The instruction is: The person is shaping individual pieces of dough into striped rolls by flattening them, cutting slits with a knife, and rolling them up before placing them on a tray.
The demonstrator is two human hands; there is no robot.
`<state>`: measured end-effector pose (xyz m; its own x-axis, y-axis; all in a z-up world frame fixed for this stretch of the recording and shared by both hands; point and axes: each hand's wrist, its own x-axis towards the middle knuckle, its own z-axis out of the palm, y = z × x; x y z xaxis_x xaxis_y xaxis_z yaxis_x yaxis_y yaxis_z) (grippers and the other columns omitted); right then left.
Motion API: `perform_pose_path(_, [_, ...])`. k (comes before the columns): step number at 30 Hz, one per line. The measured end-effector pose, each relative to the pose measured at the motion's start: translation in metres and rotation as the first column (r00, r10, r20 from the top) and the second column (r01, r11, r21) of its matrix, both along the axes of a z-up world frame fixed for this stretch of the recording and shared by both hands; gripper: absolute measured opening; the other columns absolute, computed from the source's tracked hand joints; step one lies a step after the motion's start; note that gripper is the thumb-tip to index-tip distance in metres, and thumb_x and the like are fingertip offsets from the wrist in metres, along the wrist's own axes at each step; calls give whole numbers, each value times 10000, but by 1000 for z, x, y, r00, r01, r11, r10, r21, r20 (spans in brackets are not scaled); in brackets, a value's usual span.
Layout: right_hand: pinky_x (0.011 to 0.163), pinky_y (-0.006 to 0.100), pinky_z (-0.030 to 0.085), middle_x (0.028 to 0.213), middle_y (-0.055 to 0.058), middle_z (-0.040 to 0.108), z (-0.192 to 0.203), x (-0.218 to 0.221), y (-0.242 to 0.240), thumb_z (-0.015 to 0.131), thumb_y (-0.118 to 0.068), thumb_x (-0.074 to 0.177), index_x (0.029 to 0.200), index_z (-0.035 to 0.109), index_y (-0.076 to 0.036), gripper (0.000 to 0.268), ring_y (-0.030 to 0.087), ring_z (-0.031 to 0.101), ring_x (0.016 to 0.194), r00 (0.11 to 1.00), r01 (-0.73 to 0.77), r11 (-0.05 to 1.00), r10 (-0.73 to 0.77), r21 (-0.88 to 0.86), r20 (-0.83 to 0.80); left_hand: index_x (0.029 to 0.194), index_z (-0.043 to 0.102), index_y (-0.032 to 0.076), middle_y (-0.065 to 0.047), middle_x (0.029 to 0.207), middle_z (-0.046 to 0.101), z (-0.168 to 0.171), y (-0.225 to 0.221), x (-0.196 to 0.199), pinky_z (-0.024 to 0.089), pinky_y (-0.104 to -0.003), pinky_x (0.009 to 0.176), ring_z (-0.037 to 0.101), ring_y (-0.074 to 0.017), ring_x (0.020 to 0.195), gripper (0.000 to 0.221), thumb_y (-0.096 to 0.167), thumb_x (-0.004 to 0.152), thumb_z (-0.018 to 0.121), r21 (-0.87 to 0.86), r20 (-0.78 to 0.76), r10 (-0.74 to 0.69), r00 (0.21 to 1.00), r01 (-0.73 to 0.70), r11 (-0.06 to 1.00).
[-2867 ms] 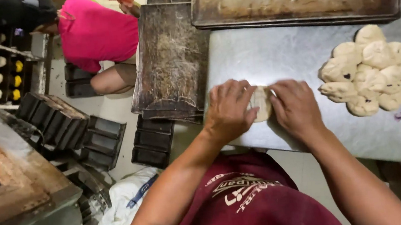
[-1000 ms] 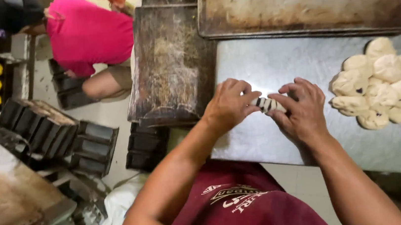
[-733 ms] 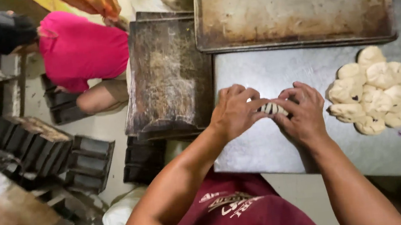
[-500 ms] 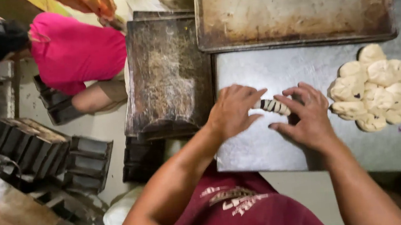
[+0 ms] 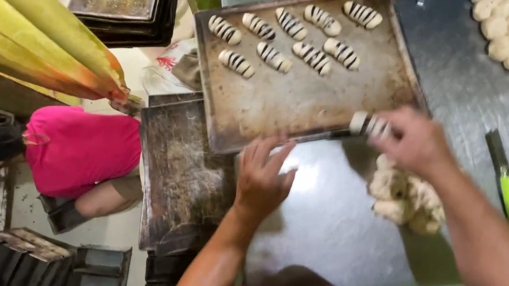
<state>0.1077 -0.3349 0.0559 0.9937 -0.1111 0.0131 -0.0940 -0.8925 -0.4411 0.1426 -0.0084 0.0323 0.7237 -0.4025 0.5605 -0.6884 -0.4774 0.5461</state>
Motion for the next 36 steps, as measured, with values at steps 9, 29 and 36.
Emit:
perform_pose_path(9, [819,496,581,1091,107,688,-49,174,-88,762,-446,869,1166,747,-181,399,371,694,971,942,42,914,99,-404,322,1272,669,228,10,1282,632,-29,-114,211,471,-505,900,514,-316,1255,386,127,907,595,451,122,13,992,-67,890])
perform_pose_path(29, [701,556,619,1200,101,602,-1,162,0,638,-386,970,1207,654,-158,329,421,713,920,982,-164,978,174,-133,72,1269,675,230,-2,1293,619,13,-131,222,438,-526,988,517,-312,1248,555,152,720,665,487,-145,-169,975,219,845])
perform_pose_path(36, [901,390,507,1322,10,654,48,80,-85,653,-328,971,1311,686,-187,369,177,572,1004,995,53,992,-63,-114,-83,1629,154,191,-56,1708,74,-1,-180,186,65,-621,1236,71,-303,1574,939,759,936,435,726,-219,-243,945,325,606])
